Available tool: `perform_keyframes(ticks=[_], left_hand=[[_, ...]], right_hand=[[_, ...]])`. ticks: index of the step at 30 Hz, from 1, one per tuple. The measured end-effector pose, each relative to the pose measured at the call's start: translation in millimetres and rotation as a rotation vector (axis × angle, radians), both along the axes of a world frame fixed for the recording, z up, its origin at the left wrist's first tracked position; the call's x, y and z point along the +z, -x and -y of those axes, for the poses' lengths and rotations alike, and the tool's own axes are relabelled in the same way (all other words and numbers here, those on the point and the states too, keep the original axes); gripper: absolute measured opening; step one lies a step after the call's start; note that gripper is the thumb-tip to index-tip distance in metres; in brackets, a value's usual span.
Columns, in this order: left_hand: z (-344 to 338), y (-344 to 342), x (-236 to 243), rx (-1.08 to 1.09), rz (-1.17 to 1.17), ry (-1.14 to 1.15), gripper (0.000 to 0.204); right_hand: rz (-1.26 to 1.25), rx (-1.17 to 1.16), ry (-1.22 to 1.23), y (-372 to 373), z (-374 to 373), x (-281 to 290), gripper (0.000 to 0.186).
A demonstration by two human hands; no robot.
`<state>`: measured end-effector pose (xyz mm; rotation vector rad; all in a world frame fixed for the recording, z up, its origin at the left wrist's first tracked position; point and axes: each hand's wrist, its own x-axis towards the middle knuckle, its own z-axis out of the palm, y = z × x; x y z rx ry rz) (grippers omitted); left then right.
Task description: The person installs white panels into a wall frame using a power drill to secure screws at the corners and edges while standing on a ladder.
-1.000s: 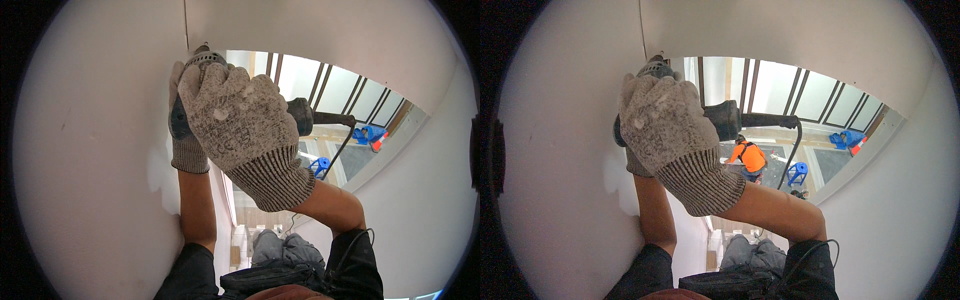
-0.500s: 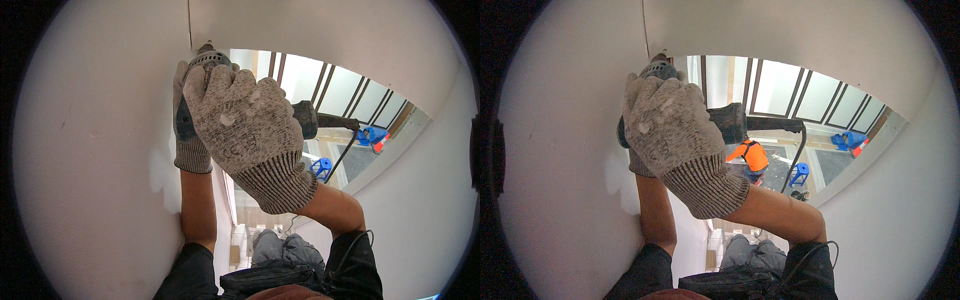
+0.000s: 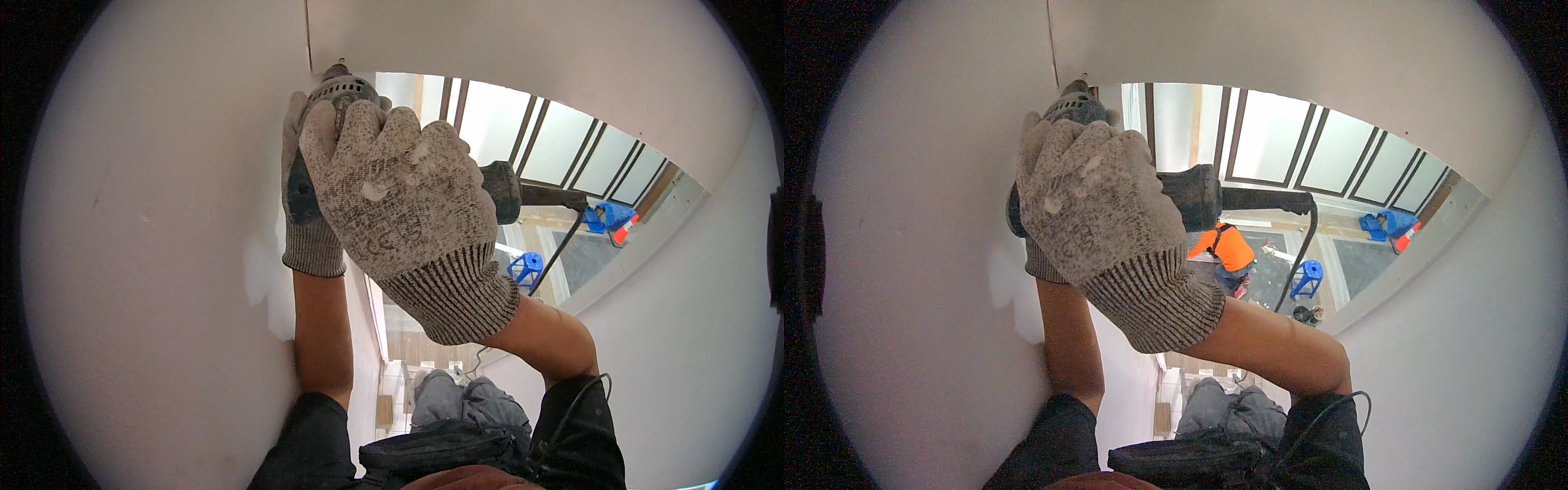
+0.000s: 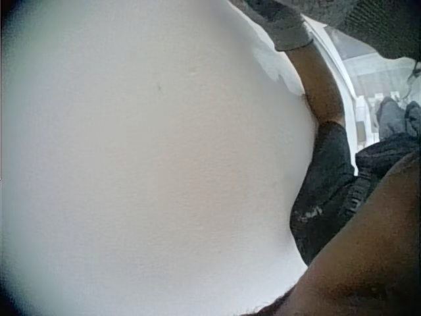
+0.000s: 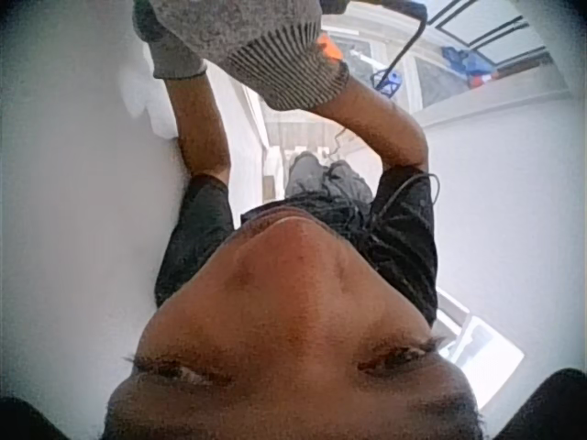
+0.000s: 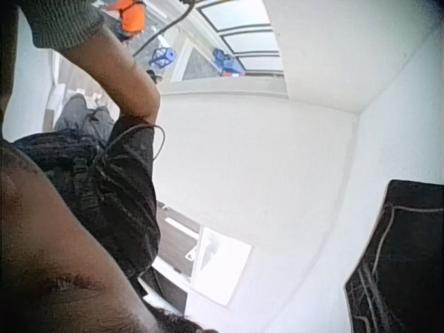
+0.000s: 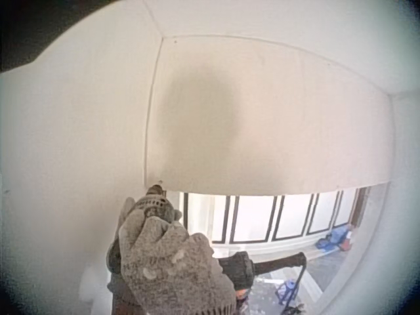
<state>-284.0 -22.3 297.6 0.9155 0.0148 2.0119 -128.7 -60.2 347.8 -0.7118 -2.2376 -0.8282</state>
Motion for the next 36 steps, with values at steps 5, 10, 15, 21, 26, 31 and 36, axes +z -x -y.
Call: perform_keyframes(ticks=[5, 10, 15, 21, 26, 31, 36], left_hand=[[13.6, -9.2, 4.4, -0.045, -0.026, 0.03, 0.06], [18.7, -53.9, 30.8, -0.13, -0.138, 0.16, 0.064], [5.5, -95.5, 8.3, 0.045, -0.791, 0.412, 0.071], [-37.0, -57.5, -32.3, 0.899, -1.216, 0.291, 0.039], [-77.3, 15.8, 4.9, 1.786, -1.007, 0.132, 0.046], [-112.2, 24.8, 0.7, 1.95, -1.141, 0.067, 0.045], [-118.2, 6.3, -11.5, 2.061, -1.228, 0.137, 0.046]], right_hand=[[0.023, -0.018, 0.077, -9.7, 4.0, 1.8, 0.065], [-0.038, 0.05, -0.02, -79.5, -1.3, 23.5, 0.072], [-0.296, 0.128, 0.347, -179.9, -23.8, -11.4, 0.072], [-0.86, 0.021, 0.842, -257.4, -30.6, -129.3, 0.074], [-1.199, -0.213, 1.193, -304.8, -39.3, -209.3, 0.063], [-1.231, -0.219, 1.197, -343.1, -68.2, -329.3, 0.044], [-1.447, -0.097, 1.183, -365.0, -69.2, -445.4, 0.043]])
